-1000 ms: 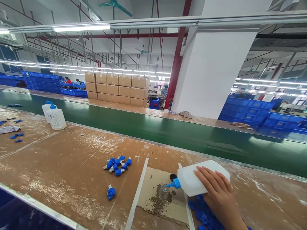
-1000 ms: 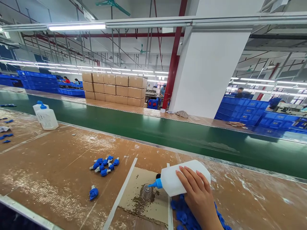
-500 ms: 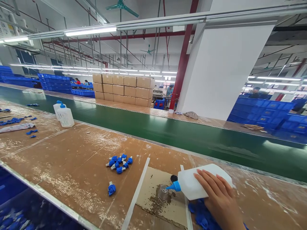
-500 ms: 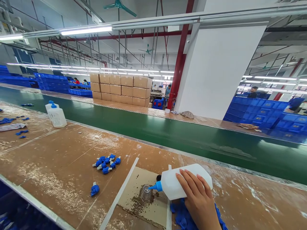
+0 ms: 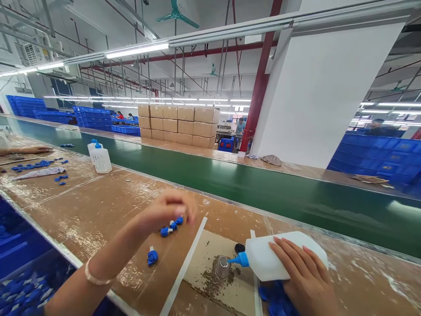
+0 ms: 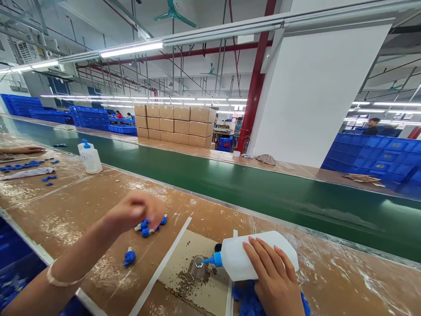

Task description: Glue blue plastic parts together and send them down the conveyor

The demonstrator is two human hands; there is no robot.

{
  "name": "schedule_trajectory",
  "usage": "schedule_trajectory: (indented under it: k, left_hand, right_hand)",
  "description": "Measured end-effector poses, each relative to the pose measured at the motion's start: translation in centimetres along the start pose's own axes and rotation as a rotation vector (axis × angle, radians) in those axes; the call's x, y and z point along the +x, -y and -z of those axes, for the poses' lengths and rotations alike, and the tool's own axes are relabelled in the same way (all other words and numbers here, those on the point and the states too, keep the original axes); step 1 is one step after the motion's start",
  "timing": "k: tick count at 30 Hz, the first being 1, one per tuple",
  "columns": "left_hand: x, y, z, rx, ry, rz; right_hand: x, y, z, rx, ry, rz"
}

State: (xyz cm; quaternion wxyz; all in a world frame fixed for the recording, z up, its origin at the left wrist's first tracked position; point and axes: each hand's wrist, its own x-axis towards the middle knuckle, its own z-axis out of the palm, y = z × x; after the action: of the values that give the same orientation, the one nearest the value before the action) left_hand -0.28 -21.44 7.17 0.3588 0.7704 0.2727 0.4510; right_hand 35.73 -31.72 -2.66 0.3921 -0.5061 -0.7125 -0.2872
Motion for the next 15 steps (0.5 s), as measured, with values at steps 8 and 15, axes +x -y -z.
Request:
schedule_trajectory:
  k: [8, 15]
  left_hand:
    - [3.7, 10.1, 4.2, 0.181, -0.373, 0.281]
    - [1.1, 9.9, 4.9, 0.114, -0.09, 0.409]
  right_hand:
    - [0.1, -0.4, 0.2, -0.025, 0.043, -0.006]
    - [-0.2, -2.3, 1.2, -0.165, -0.056, -0.46]
